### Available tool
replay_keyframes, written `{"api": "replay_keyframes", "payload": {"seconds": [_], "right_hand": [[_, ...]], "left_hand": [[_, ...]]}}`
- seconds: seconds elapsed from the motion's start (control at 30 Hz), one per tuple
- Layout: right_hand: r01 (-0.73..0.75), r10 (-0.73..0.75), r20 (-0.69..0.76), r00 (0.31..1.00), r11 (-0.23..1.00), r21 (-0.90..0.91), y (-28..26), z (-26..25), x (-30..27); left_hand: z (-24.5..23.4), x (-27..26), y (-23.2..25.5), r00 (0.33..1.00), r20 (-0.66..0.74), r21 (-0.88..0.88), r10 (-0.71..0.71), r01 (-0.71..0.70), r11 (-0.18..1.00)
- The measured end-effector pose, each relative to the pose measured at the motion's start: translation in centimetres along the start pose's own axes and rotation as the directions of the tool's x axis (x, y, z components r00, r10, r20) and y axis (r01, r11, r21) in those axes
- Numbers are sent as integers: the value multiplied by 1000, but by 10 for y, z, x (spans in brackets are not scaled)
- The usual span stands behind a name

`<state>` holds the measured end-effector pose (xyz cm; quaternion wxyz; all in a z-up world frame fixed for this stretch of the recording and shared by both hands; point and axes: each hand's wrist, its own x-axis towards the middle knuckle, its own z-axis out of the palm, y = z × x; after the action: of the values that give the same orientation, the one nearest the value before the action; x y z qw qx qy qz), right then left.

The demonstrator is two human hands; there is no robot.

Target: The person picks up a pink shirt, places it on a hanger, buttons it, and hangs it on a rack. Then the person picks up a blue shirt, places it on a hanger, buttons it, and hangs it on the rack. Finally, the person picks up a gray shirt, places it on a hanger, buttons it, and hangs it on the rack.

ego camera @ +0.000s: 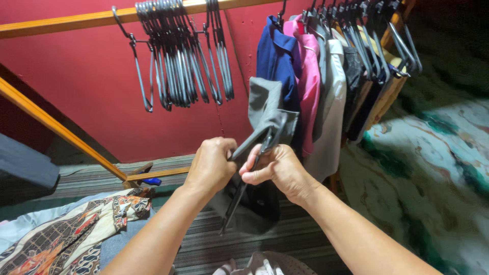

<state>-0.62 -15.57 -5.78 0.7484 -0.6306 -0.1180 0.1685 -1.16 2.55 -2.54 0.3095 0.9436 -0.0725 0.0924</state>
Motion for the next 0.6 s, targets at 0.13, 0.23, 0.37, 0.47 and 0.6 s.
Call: {"api": "replay_keyframes", "payload": {"seconds": [0.13,0.23,0.37,0.47,0.6], "right_hand": [[68,-68,-13,998,997,21,-3,7,4],[112,-110,-65,992,994,21,-3,11,9],[127,-107,-146,983,983,132,-9,11,21],[175,-158,-147,976,978,111,-11,10,25],[142,-122,-184,975,985,97,-11,14,32]], "left_hand": [[1,-8,-16,987,36,108,-159,155,982],[0,-12,-29,992,-19,173,-126,127,977],[-2,-20,-48,984,-61,165,-170,178,970],[-2,-21,-61,968,-92,99,-235,244,965],[-4,-20,-72,956,-112,10,-269,272,962]]}}
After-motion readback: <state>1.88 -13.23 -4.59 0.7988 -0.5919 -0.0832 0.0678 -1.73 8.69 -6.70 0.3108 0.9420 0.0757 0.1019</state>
